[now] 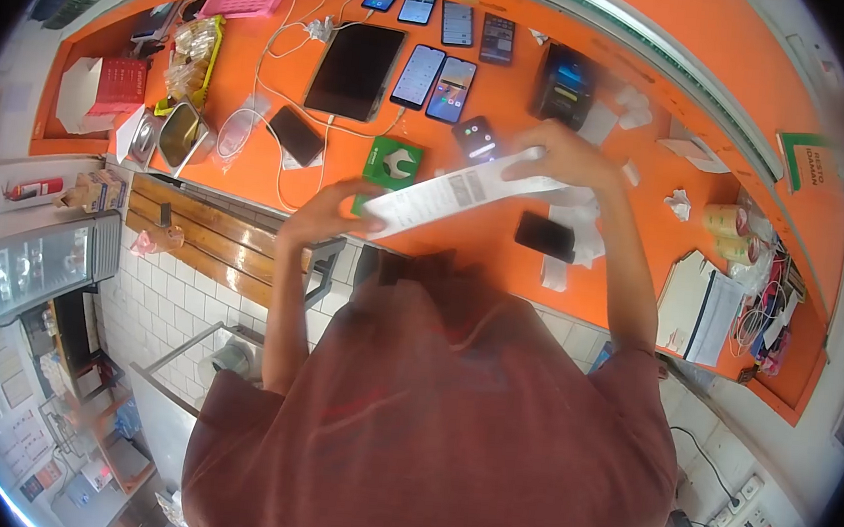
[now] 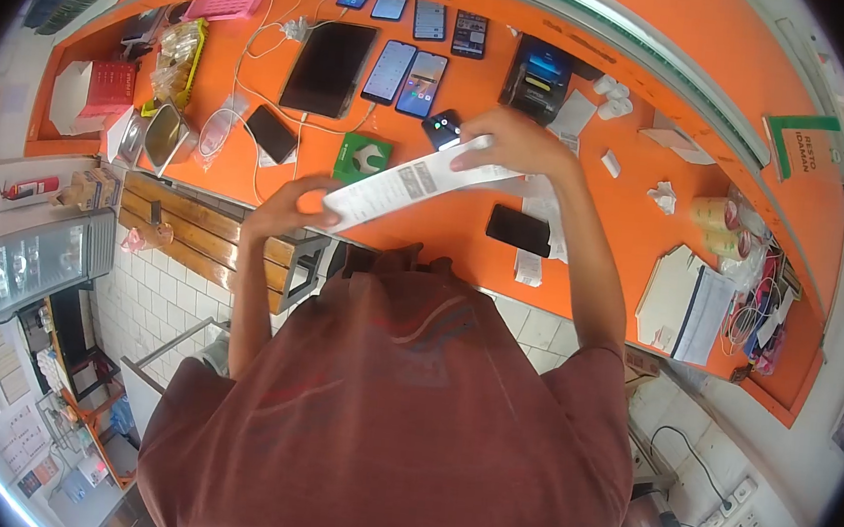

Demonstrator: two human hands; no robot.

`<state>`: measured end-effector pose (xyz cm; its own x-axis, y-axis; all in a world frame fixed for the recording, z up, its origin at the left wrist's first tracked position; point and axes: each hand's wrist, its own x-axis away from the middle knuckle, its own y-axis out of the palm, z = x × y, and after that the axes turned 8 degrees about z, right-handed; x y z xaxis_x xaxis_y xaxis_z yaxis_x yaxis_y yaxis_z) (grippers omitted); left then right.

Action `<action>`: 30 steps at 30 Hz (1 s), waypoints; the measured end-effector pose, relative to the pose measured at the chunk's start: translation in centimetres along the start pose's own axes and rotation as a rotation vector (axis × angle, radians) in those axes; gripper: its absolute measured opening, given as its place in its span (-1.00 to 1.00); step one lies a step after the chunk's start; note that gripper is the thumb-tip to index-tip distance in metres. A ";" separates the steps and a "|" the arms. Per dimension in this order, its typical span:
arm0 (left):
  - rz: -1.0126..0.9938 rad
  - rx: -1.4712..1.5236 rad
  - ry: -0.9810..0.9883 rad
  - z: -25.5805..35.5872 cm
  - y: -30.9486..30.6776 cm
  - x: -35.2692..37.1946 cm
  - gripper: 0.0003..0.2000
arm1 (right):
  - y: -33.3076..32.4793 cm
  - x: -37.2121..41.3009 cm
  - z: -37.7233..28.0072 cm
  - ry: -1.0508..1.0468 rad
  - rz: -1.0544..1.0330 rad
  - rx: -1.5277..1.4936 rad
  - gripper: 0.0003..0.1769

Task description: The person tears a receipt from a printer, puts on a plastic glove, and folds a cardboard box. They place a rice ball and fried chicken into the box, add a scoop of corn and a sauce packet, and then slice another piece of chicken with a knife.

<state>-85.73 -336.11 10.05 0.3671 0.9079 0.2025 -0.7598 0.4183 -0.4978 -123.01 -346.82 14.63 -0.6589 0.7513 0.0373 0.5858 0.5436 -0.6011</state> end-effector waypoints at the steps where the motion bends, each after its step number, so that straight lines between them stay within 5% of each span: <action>1: 0.050 -0.083 0.106 1.3 1.5 -1.3 -0.57 | 1.0 -0.1 -0.5 0.034 -0.039 -0.046 -0.66; 3: 0.109 0.195 0.263 4.0 4.4 -4.0 -0.64 | 2.3 -0.2 -2.1 0.106 -0.130 -0.141 -0.68; 5: 0.016 0.306 0.148 6.0 6.3 -6.0 -0.72 | 3.3 0.0 -2.1 0.096 -0.105 -0.144 -0.68; 10: 0.045 0.209 0.148 7.8 7.4 -6.2 -0.80 | 5.3 1.7 -2.0 0.118 -0.033 -0.143 -0.69; 15: 0.079 0.320 0.172 6.5 8.4 -5.9 -0.78 | 9.2 2.7 -1.8 0.059 0.213 -0.418 -0.77; 18: 0.140 0.524 0.120 4.6 8.7 -6.1 -0.78 | 9.0 3.7 -3.2 0.008 0.306 -0.168 -0.81; 20: 0.185 0.711 -0.105 3.2 7.9 -6.4 -0.80 | 8.7 3.6 -3.9 -0.012 0.411 -0.259 -0.78; 22: 0.198 0.607 0.079 5.4 7.7 -5.8 -0.77 | 8.9 3.4 -4.0 -0.019 0.528 -0.347 -0.67; 26: 0.133 0.395 0.134 7.6 7.7 -4.9 -0.81 | 9.0 1.9 -2.0 0.053 0.391 -0.355 -0.59; 30: 0.169 0.602 -0.158 4.9 5.7 -3.2 -0.86 | 3.9 4.1 0.9 0.068 0.090 -0.160 -0.52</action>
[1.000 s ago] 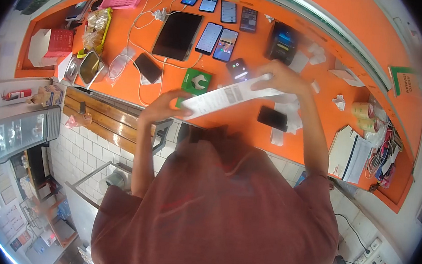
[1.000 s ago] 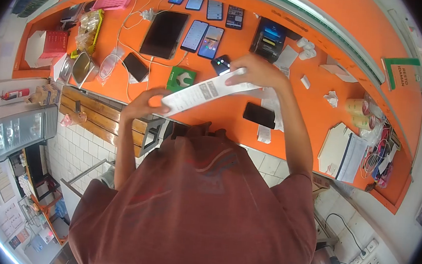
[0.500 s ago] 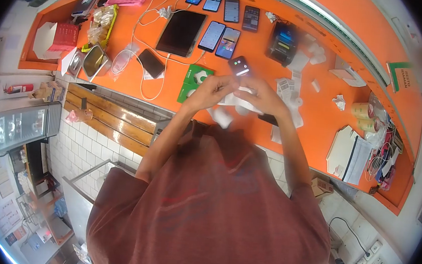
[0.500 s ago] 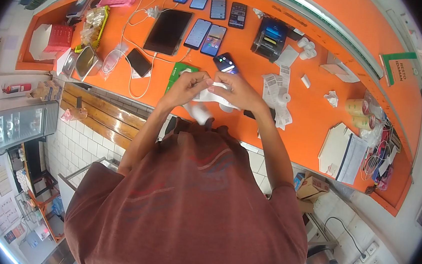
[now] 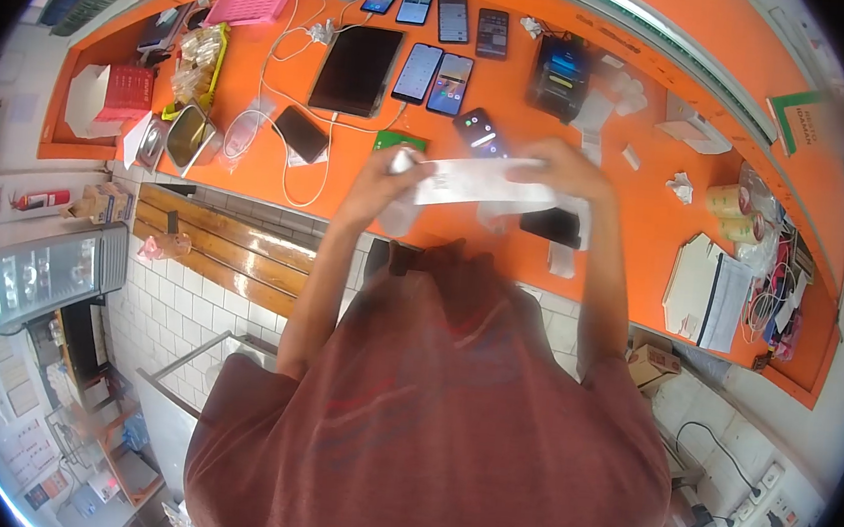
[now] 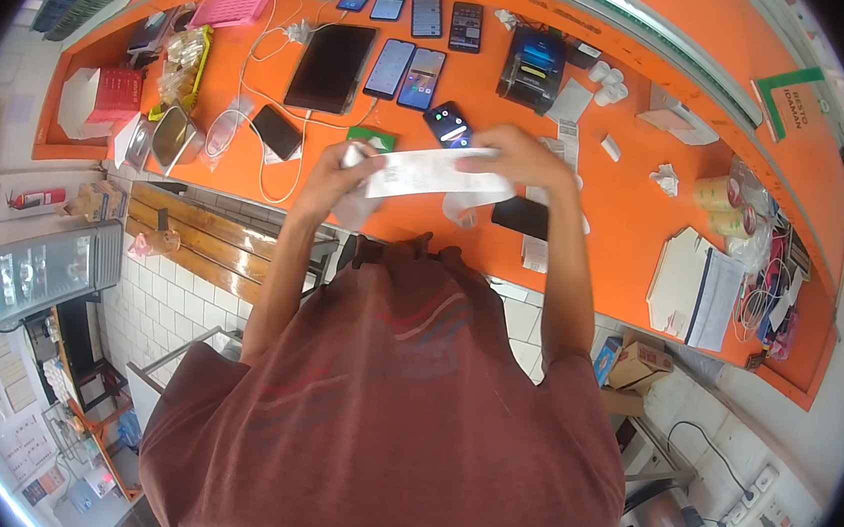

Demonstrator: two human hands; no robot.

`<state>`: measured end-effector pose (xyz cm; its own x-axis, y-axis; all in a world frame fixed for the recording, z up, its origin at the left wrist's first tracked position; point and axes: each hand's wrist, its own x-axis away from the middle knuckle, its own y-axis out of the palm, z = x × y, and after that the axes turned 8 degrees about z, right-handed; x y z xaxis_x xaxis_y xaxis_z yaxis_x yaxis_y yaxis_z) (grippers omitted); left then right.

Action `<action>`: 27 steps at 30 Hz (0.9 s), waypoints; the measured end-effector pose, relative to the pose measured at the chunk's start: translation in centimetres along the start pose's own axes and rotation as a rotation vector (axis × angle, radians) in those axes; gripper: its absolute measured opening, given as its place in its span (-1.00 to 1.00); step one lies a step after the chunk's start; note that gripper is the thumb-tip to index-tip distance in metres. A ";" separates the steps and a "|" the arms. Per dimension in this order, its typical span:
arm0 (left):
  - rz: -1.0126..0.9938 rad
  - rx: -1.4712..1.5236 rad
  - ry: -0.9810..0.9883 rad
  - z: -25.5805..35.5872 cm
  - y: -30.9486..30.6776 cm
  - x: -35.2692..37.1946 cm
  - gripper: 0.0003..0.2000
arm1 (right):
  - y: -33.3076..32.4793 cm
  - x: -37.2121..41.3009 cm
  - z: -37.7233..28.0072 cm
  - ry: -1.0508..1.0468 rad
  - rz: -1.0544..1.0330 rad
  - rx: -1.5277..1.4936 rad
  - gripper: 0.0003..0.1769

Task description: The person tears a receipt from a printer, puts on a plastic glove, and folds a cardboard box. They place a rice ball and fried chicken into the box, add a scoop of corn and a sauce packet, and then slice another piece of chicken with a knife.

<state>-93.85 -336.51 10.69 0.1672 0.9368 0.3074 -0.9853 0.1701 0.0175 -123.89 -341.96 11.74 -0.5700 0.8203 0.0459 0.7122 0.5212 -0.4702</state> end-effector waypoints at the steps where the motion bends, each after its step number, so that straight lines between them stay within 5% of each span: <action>1: 0.072 0.094 -0.063 0.2 -1.0 0.7 -0.86 | -1.5 0.5 1.1 0.060 0.013 0.022 -0.55; 8: 0.143 0.028 -0.065 -3.7 -6.3 2.5 -0.88 | -5.4 2.4 0.1 0.299 0.115 -0.107 -0.81; 20: 0.205 0.040 -0.128 -4.9 -8.2 2.5 -0.85 | -3.6 1.5 0.5 0.213 0.094 -0.034 -0.78; 23: 0.133 -0.315 -0.007 -5.4 -8.2 1.1 -0.78 | -2.9 1.0 0.3 0.234 0.087 0.008 -0.76; 25: 0.359 -0.766 0.425 -3.6 -4.3 0.2 -0.69 | -1.2 0.3 -0.1 0.165 0.073 -0.020 -0.75; 27: 0.134 -0.506 0.591 -2.0 0.5 -1.7 -0.63 | 1.0 -0.7 -1.0 0.056 0.057 -0.034 -0.70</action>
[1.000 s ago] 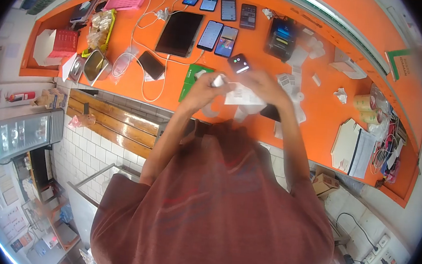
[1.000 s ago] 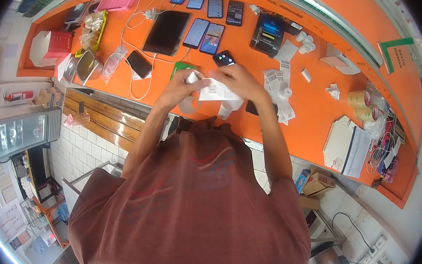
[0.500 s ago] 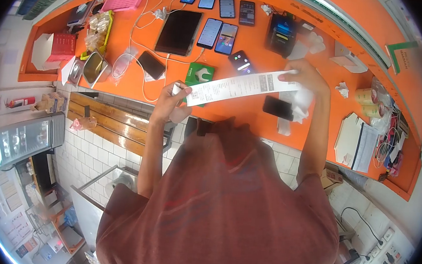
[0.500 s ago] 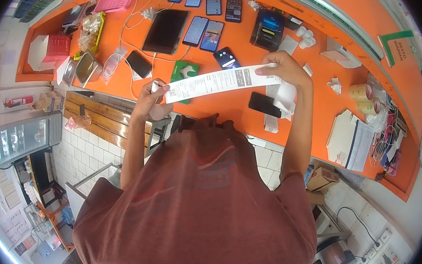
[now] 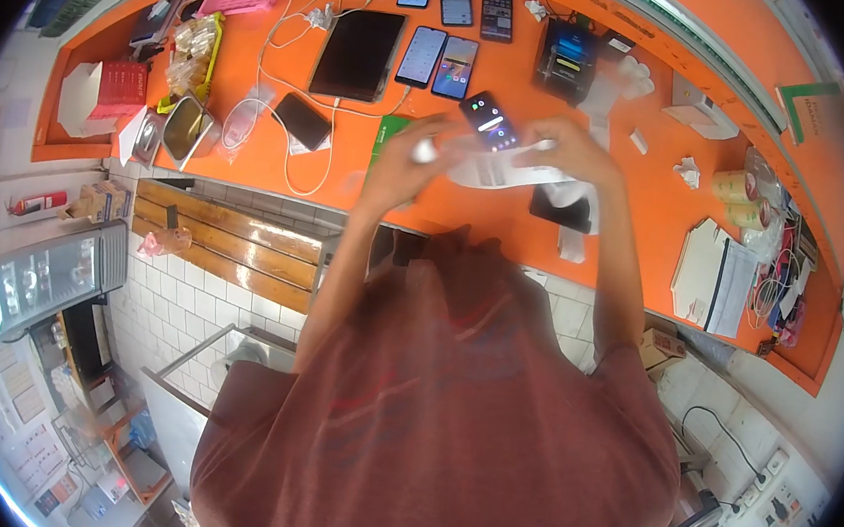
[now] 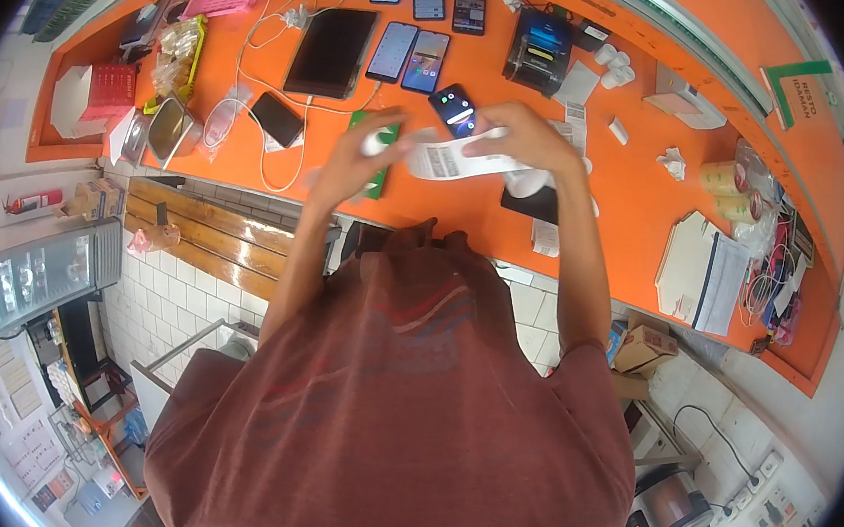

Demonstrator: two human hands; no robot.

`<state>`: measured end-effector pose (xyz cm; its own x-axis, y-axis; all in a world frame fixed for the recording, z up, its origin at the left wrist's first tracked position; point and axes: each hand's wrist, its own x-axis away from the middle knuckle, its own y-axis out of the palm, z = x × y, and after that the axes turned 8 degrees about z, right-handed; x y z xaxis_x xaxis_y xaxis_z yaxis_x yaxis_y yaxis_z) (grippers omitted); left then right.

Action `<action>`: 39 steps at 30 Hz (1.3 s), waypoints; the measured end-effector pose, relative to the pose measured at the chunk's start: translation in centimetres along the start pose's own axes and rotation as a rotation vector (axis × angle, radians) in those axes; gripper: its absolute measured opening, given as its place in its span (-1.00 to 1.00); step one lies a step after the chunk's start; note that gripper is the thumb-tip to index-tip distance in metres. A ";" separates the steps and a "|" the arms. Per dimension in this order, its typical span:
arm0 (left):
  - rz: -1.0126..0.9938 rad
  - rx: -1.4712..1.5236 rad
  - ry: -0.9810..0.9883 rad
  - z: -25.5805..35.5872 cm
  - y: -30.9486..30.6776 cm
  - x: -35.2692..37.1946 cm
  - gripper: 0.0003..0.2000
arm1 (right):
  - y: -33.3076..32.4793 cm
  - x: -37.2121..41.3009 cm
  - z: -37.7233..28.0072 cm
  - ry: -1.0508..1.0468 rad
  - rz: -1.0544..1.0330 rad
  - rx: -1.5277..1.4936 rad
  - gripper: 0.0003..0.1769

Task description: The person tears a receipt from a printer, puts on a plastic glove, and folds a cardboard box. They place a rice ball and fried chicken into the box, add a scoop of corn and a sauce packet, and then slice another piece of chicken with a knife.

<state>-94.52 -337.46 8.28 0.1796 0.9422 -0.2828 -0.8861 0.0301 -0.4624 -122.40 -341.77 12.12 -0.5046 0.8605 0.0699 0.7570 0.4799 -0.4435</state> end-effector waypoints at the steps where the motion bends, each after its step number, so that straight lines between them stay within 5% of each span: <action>1: -0.085 0.156 -0.036 1.3 1.7 -0.8 -0.66 | 1.1 -0.2 0.1 0.002 -0.008 0.001 -0.70; 5: -0.337 0.320 -0.190 0.6 4.0 -2.2 -0.72 | 3.2 -0.3 1.4 -0.032 0.044 -0.133 -0.65; 8: -0.418 0.201 -0.207 1.5 3.4 -2.2 -0.70 | 4.0 0.9 1.7 0.024 0.103 -0.212 -0.82; 12: -0.412 0.234 -0.115 1.2 3.5 -1.2 -0.70 | 6.2 2.5 2.6 0.051 0.150 -0.309 -0.81; 14: -0.514 0.379 -0.423 0.2 3.4 0.1 -0.70 | 8.2 3.7 1.7 0.056 0.236 -0.309 -0.81; 15: -0.529 0.384 -0.423 -1.1 3.7 0.7 -0.70 | 8.9 4.4 1.1 0.043 0.310 -0.299 -0.80; 18: -0.338 0.445 -0.647 -1.2 3.6 1.2 -0.70 | 9.2 6.1 -0.6 0.020 0.494 -0.237 -0.80; 23: -0.455 0.461 -0.583 -1.3 4.3 0.4 -0.72 | 9.5 8.1 1.5 0.125 0.711 -0.229 -0.70; 25: -0.565 0.552 -0.357 -0.2 5.9 1.1 -0.76 | 10.2 8.2 1.3 0.218 0.626 -0.110 -0.61; 28: -0.609 0.566 -0.516 -0.7 6.9 1.2 -0.80 | 8.7 8.7 2.7 0.308 0.371 -0.073 -0.51; 30: -0.528 0.527 -0.704 -1.0 6.6 1.0 -0.81 | 3.1 10.0 3.8 0.474 0.026 0.012 -0.52; 34: -0.354 0.510 -0.697 -2.4 9.3 2.7 -0.79 | -6.2 10.7 7.4 0.649 0.141 0.054 -0.58; 39: -0.297 0.381 -0.772 -3.2 19.5 5.3 -0.76 | -9.7 4.9 27.3 0.337 0.251 0.080 -0.50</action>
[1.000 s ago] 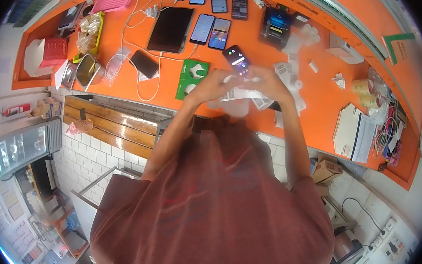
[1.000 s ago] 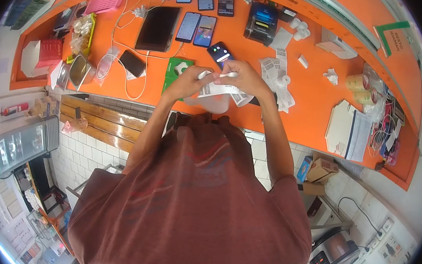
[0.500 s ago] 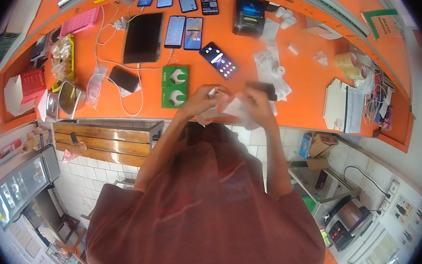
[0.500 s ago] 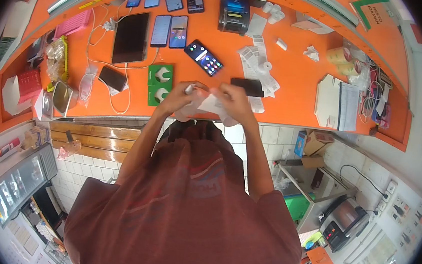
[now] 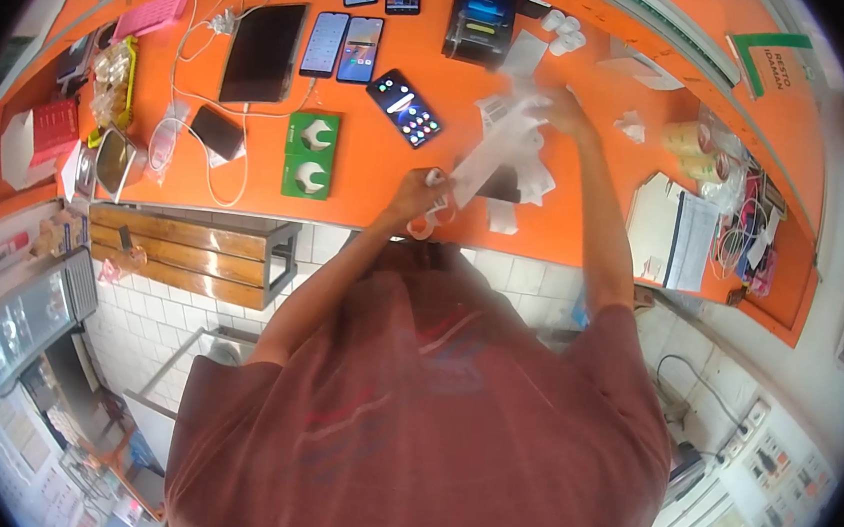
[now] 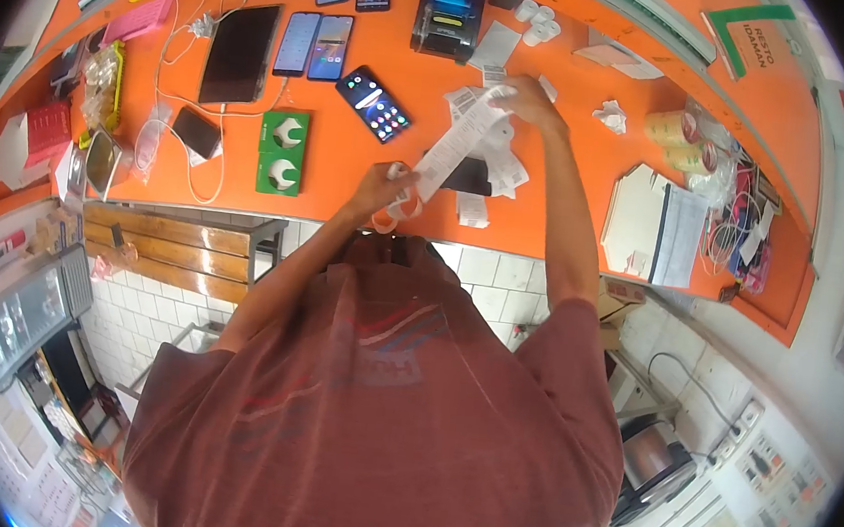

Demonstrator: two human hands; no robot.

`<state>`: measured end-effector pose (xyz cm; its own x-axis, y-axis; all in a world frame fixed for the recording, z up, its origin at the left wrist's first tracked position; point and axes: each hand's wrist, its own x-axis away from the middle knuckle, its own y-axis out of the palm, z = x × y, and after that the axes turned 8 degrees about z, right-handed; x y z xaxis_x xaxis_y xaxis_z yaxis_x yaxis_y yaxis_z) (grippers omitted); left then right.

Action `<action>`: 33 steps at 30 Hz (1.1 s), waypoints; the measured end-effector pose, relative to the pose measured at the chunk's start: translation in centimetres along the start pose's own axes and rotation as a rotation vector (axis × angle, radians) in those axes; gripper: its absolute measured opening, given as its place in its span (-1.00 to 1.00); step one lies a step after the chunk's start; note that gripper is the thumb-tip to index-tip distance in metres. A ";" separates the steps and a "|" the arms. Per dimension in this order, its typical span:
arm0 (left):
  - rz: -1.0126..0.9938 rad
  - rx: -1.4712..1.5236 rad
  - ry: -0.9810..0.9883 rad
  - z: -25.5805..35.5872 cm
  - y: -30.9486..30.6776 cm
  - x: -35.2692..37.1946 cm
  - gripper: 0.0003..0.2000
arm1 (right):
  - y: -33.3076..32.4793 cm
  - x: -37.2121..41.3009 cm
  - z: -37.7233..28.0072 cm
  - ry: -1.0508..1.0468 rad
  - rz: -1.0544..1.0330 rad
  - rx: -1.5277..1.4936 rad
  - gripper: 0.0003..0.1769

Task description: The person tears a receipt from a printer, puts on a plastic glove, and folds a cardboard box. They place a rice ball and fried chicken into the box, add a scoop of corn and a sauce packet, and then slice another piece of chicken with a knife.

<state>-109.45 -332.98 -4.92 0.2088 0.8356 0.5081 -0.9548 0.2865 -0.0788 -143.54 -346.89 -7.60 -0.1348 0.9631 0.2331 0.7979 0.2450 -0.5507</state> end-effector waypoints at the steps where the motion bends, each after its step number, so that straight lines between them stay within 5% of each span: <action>1: -0.010 -0.169 0.003 -3.1 2.2 -1.6 -0.72 | 0.4 -1.5 1.3 -0.058 0.004 0.059 -0.51; 4: -0.270 -0.469 -0.039 -1.5 5.5 -1.5 -0.68 | 1.9 -4.3 -0.3 -0.206 -0.115 0.573 -0.48; 6: -0.304 -0.599 -0.016 -2.1 6.6 -2.0 -0.55 | 2.8 -4.5 -2.0 -0.173 -0.222 0.631 -0.49; 8: 0.216 -0.632 0.297 -0.2 7.1 -2.1 -0.48 | 3.2 -4.9 -1.4 -0.141 -0.314 0.688 -0.49; 9: 0.228 -0.628 0.284 0.6 7.7 -2.5 -0.48 | 3.8 -4.9 -0.1 -0.154 -0.282 0.608 -0.49; 11: 0.181 -0.898 0.596 2.0 9.2 -4.0 -0.46 | 4.1 -4.5 0.5 -0.177 -0.270 0.524 -0.49; 14: 0.024 -1.095 0.459 2.4 11.0 -6.1 -0.53 | 3.2 -2.7 0.2 -0.100 -0.166 0.326 -0.54; 16: 0.056 -1.071 0.482 0.7 11.7 -6.7 -0.54 | 2.5 -1.1 0.8 -0.291 0.466 0.205 -0.52; 20: 0.045 -1.038 0.491 0.3 11.3 -7.2 -0.55 | 0.7 6.2 0.3 -0.129 0.334 0.034 -0.49; 22: 0.084 -1.038 0.542 -0.6 11.1 -7.5 -0.55 | 2.4 8.4 1.2 -0.284 0.211 -0.047 -0.46; 27: 0.194 -1.090 0.760 -1.1 10.4 -7.4 -0.54 | 5.5 9.7 2.0 -0.186 0.306 -0.100 -0.47; 29: 0.088 -0.972 0.598 -1.0 10.2 -7.3 -0.55 | 6.1 9.4 1.1 -0.199 0.369 -0.215 -0.47; 33: 0.018 -0.862 0.533 1.5 9.7 -6.5 -0.64 | 6.3 8.6 1.0 -0.194 0.324 0.052 -0.49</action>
<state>-120.34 -336.33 -7.69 0.4643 0.8830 0.0683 -0.5248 0.3364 -0.7819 -140.20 -336.99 -9.86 0.0068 0.9936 -0.1127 0.7871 -0.0748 -0.6122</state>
